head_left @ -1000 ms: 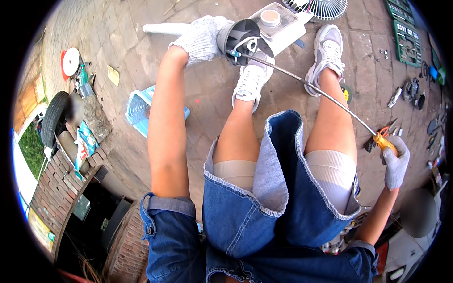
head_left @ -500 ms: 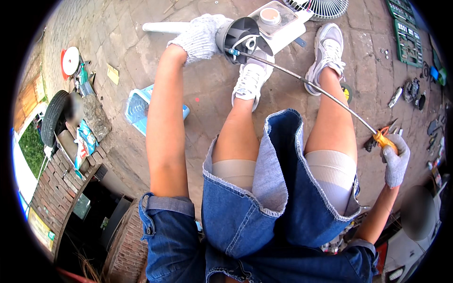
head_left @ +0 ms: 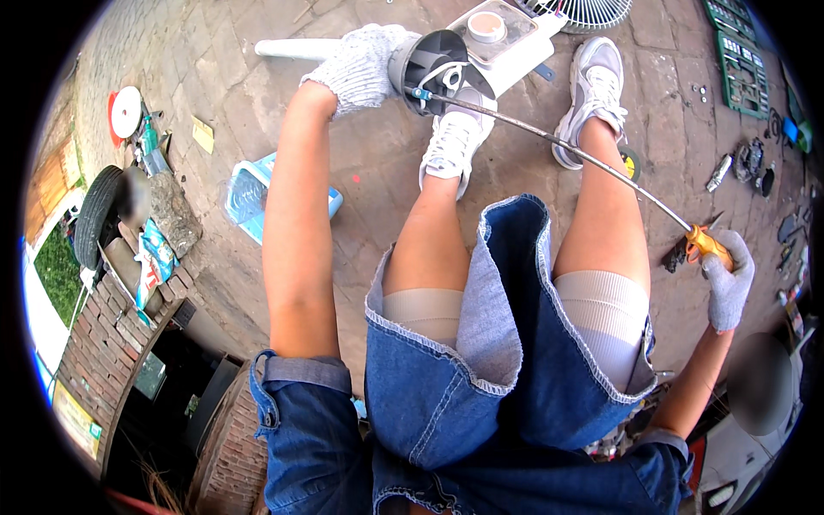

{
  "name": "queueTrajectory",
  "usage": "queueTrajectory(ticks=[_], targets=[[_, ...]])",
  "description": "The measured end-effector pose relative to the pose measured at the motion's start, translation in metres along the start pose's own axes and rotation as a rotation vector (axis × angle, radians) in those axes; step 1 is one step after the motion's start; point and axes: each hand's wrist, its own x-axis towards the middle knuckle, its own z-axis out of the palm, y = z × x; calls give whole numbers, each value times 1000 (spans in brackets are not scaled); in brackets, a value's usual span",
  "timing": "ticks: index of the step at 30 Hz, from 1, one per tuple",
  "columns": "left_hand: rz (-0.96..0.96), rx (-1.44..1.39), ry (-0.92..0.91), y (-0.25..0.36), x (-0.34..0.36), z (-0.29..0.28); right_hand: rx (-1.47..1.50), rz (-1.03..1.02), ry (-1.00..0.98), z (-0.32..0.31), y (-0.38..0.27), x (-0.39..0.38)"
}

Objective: The person disassembles a white pedestal fan, removing the front grille and motor housing to access the internal components. They use a screwdriver to loosen screws and manipulate the fan parts, then reassemble the unit by reattaching the motor housing and grille.

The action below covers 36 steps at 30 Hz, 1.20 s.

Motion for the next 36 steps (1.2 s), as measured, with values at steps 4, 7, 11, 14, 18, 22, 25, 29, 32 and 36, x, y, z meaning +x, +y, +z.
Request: queueTrajectory(ticks=[4, 7, 11, 14, 18, 22, 25, 29, 32, 36], targets=[[67, 31, 145, 10, 0, 1, 254, 329, -295, -21, -32, 18], [119, 101, 260, 16, -5, 7, 324, 442, -450, -26, -31, 41], [184, 95, 146, 11, -8, 15, -66, 350, -501, -33, -57, 57], [183, 119, -42, 8, -6, 19, -408, -158, -366, -27, -71, 49], [171, 133, -101, 13, -13, 29, -746, -607, -294, -25, -92, 41], [135, 85, -28, 15, -10, 32, -575, -518, -254, -25, -96, 22], [86, 107, 7, 21, -11, 33, -103, -17, -172, -23, -98, 6], [100, 77, 61, 26, -11, 30, 459, 437, 15, -29, -79, 10], [92, 60, 72, 27, -12, 33, 536, 538, -26, -33, -66, 7], [61, 88, 59, 27, -12, 31, 358, 573, -2, -41, -52, 10]])
